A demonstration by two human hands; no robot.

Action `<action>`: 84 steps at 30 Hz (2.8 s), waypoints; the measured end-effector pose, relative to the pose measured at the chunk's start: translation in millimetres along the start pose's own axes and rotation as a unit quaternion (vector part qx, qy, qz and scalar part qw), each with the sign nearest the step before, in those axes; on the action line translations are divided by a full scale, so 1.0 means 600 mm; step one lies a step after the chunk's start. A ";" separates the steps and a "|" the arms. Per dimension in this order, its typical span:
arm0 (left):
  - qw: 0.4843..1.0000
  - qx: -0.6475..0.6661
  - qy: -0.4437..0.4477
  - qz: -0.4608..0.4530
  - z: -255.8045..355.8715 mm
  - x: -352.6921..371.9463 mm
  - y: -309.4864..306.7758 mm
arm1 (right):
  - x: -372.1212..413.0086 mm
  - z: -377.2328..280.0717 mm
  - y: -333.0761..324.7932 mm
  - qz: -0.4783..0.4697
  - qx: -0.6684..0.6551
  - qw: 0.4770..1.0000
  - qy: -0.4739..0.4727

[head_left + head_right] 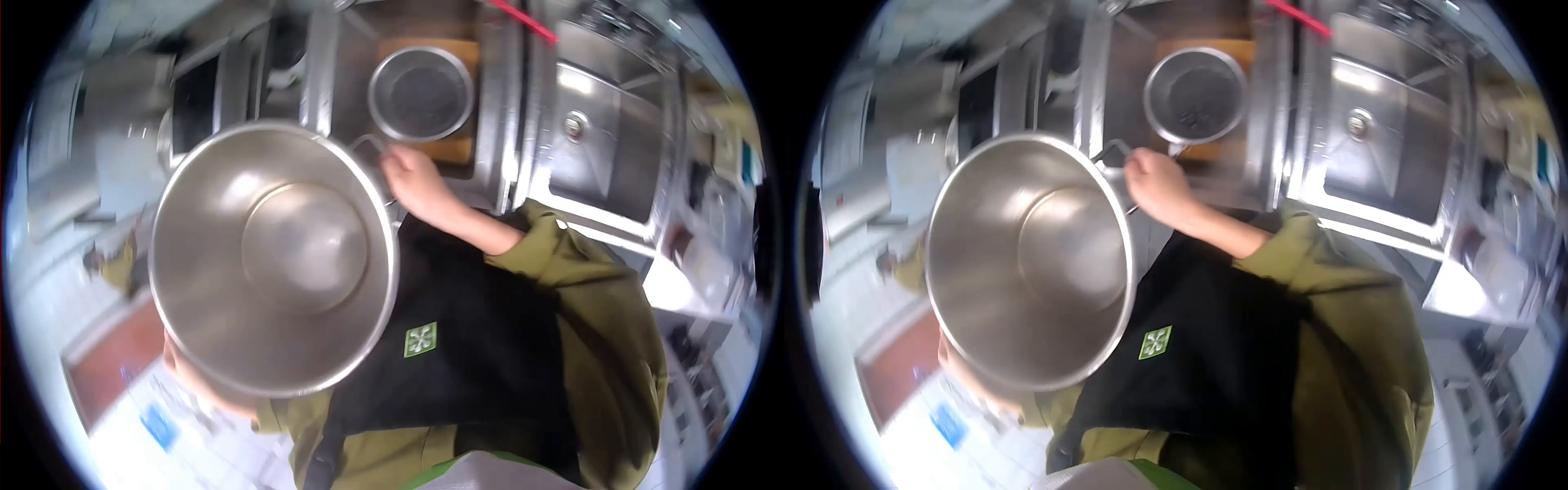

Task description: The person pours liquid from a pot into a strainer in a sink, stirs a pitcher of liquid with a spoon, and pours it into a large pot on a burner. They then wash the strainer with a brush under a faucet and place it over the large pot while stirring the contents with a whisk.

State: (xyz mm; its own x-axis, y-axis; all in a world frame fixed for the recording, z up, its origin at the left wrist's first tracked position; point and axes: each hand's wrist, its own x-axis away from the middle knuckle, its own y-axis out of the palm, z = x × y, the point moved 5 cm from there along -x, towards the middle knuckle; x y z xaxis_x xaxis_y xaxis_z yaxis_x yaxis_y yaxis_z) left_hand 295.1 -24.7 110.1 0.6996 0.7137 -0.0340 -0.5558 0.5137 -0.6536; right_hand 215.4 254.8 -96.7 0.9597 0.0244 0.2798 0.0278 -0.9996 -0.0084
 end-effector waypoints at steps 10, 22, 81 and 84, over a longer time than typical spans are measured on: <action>0.982 0.083 0.096 -0.141 0.056 -0.041 0.085 | 0.030 -0.100 -0.193 0.218 0.019 0.964 -0.152; 0.966 0.199 0.122 -0.110 -0.021 -0.315 -0.008 | -0.128 -0.366 -0.031 0.028 0.047 0.961 -0.270; 0.814 -0.127 0.165 -0.542 -0.316 -0.414 0.327 | 0.435 0.199 -0.508 0.679 -0.185 0.711 -0.017; 0.794 -0.131 0.162 -0.571 -0.284 -0.264 0.386 | 0.576 0.249 -0.742 0.824 -0.085 0.560 -0.022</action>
State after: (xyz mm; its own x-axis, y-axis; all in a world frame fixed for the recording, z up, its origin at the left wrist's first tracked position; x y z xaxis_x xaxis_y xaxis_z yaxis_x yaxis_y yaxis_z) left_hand 132.1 -100.2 -164.9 0.7833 -0.3282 0.5280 0.6062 0.5913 -0.5318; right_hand 576.7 710.8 -139.9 -0.3494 -0.9370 0.0018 -0.9294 0.3463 -0.1278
